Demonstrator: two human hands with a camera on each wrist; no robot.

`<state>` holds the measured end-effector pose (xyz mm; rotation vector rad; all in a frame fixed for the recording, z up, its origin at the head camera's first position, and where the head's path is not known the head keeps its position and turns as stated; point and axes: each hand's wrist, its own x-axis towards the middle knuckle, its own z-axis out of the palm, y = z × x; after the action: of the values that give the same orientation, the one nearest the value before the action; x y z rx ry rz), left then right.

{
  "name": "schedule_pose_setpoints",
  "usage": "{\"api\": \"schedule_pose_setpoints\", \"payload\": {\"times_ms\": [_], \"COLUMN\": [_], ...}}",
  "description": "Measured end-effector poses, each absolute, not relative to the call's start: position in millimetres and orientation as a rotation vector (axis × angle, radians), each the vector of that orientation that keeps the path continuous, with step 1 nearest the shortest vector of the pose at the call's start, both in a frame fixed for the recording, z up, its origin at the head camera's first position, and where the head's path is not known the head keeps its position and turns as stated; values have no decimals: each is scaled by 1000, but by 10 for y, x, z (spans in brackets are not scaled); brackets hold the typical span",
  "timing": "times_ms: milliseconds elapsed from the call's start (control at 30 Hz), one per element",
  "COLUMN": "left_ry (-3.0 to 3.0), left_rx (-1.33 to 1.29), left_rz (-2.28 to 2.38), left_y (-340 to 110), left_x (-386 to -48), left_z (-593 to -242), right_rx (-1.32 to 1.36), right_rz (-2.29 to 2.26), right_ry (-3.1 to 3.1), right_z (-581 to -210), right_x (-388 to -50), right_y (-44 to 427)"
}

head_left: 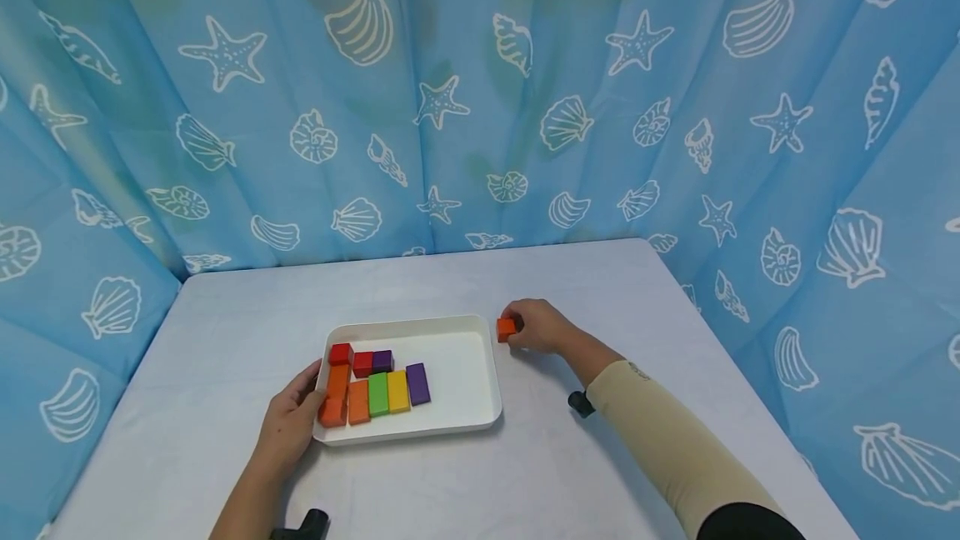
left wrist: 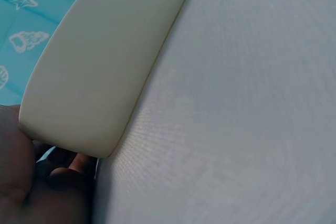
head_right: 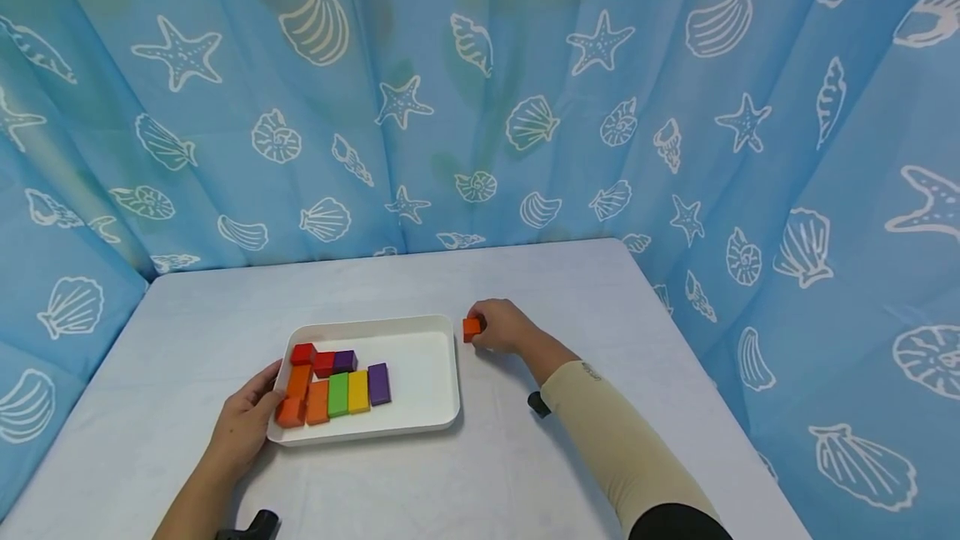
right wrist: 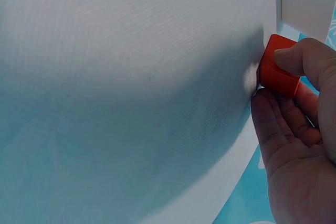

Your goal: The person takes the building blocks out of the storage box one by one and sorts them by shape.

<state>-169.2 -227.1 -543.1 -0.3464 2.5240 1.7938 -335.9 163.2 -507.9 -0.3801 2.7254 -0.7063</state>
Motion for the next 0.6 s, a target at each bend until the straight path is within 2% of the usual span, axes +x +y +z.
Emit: {"api": "schedule_pose_setpoints", "payload": {"times_ms": [600], "left_ry": [2506], "left_rx": [-367], "left_rz": [1796], "left_y": [-2277], "left_x": [-1721], "left_z": [-5433], "right_rx": [-357], "right_rz": [-717], "right_ry": [2727], "right_z": [-5080], "right_x": [-3316], "right_y": [1621]}}
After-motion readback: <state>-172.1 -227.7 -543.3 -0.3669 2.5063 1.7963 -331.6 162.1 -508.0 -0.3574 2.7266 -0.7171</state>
